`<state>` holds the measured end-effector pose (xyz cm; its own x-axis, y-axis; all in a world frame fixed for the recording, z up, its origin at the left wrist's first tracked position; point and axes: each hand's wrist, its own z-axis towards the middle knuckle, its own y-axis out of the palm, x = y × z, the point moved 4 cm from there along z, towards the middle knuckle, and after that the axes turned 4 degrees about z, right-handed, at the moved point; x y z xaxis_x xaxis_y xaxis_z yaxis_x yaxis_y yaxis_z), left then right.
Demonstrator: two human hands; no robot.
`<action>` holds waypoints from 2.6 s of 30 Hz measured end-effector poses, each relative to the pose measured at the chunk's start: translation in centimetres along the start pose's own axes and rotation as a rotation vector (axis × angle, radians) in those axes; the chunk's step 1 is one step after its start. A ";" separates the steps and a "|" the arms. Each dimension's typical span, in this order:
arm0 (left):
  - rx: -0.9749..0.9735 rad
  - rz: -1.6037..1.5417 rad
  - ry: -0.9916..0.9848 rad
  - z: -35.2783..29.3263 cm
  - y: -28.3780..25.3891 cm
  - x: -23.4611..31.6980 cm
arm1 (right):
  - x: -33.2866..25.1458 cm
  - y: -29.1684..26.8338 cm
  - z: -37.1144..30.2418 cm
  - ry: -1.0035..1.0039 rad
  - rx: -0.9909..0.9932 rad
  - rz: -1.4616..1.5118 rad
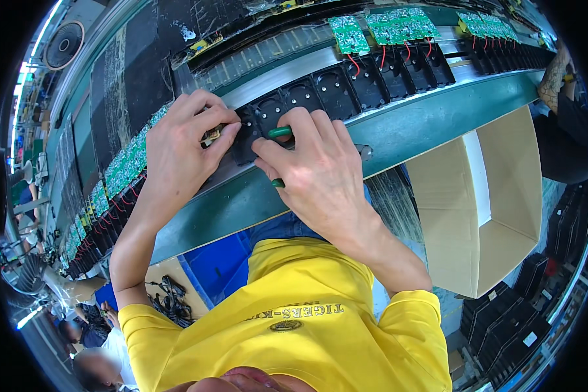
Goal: Trim components on printed circuit boards using pliers on an assembly line.
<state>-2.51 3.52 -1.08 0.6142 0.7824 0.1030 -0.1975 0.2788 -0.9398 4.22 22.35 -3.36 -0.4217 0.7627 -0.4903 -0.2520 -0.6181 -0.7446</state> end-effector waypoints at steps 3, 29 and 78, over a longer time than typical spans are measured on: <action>-0.008 0.032 0.017 0.0 0.0 0.2 | 0.0 0.0 0.0 0.001 -0.004 0.000; 0.024 0.019 0.039 0.5 0.5 0.8 | 0.2 0.0 -0.1 -0.018 -0.028 -0.014; -0.310 -0.087 -0.183 5.8 -2.4 -1.9 | -1.3 0.5 0.5 -0.132 -0.104 -0.180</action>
<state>-7.65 4.62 2.89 0.4659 0.8577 0.2176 0.1078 0.1891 -0.9760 4.24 20.93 -2.89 -0.4903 0.8230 -0.2870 -0.2455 -0.4463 -0.8605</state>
